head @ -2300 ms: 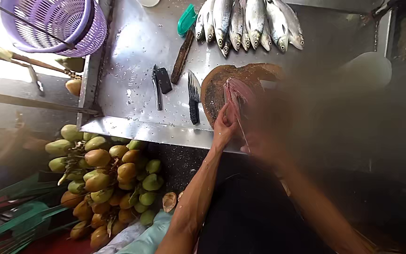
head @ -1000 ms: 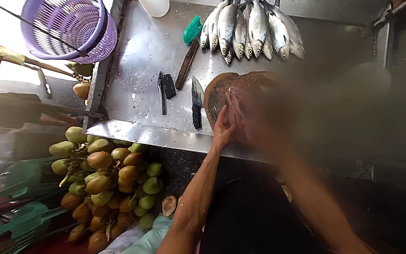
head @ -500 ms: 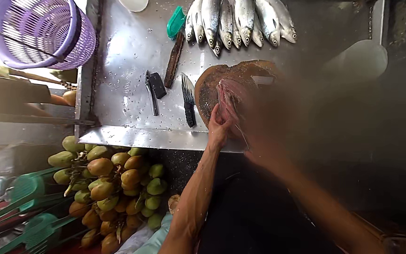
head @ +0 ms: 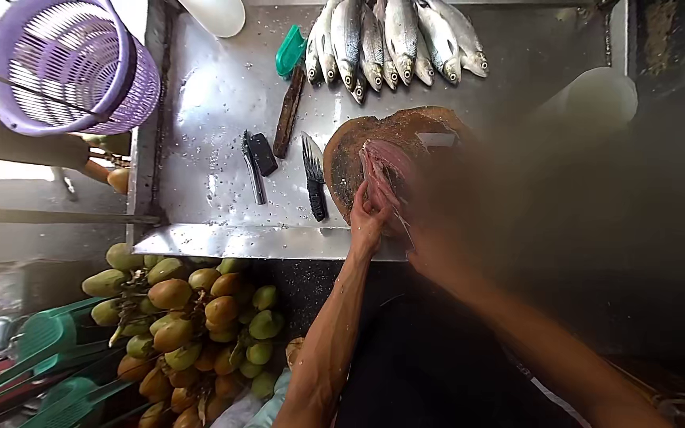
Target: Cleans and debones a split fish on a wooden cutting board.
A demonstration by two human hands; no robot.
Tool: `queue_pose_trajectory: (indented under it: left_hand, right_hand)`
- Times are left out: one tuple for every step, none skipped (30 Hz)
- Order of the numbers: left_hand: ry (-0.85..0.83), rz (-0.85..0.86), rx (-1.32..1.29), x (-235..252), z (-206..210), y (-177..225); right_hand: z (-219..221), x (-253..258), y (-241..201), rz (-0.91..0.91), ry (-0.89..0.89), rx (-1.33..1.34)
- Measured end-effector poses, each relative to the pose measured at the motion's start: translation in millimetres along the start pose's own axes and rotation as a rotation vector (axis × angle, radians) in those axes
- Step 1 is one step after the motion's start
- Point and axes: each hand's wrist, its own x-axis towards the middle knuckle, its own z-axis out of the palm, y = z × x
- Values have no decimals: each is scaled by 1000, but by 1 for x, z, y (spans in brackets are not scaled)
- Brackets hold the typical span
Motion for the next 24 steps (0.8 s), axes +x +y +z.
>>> queue_pose_trajectory:
  left_hand:
    - [-5,8,15,0,0,-1]
    - [-10,16,36,0,0,-1]
    - [-17,21,53,0,0,-2]
    - [-28,22,65,0,-1,-2]
    - [-43,23,68,2,-3,-3]
    - [-62,27,58,4,-6,-4]
    - [-80,30,39,6,-10,-6]
    - [-98,32,23,8,-13,-7]
    - [-114,37,9,9,-16,-8]
    - [-130,45,4,11,-18,-10]
    - [-139,57,10,12,-19,-12]
    - [-145,66,33,12,-19,-15]
    - [-144,76,68,12,-19,-17]
    - [-138,87,101,12,-18,-21]
    - [-132,91,106,12,-18,-25]
    - [-122,92,82,10,-18,-28]
    - [-110,90,45,9,-19,-29]
    - [-104,86,9,8,-18,-28]
    - [-102,86,-20,7,-17,-27]
    - [-102,90,-38,6,-16,-26]
    - [-101,95,-42,6,-15,-24]
    - [-104,98,-32,7,-15,-23]
    - [-109,101,-16,6,-14,-22]
    - [-116,108,-2,6,-14,-22]
  right_hand:
    - [-3,4,-1,3,-9,0]
    - [-6,8,-2,8,-31,7]
    - [-10,14,-3,13,-54,26]
    - [-14,19,-3,17,-85,57]
    - [-18,24,-2,25,-134,111]
    - [-22,30,0,31,-188,198]
    - [-23,34,4,34,-230,322]
    - [-22,37,10,40,-255,496]
    - [-18,39,15,36,-253,715]
    - [-11,39,20,21,-231,1015]
    - [-4,37,22,13,-203,1385]
    - [3,35,23,-2,-176,1732]
    - [7,34,22,-37,-131,1979]
    - [7,33,21,-77,-68,2089]
    - [3,32,19,-105,-4,2053]
    - [-2,29,19,-109,44,1885]
    - [-7,25,19,-89,43,1623]
    - [-10,21,20,-59,-7,1338]
    - [-11,17,20,-25,-69,1084]
    - [-8,15,20,1,-114,886]
    - [-5,15,20,22,-135,743]
    - [-2,15,20,40,-150,643]
    - [-1,17,19,48,-161,576]
    - [-1,20,19,48,-167,523]
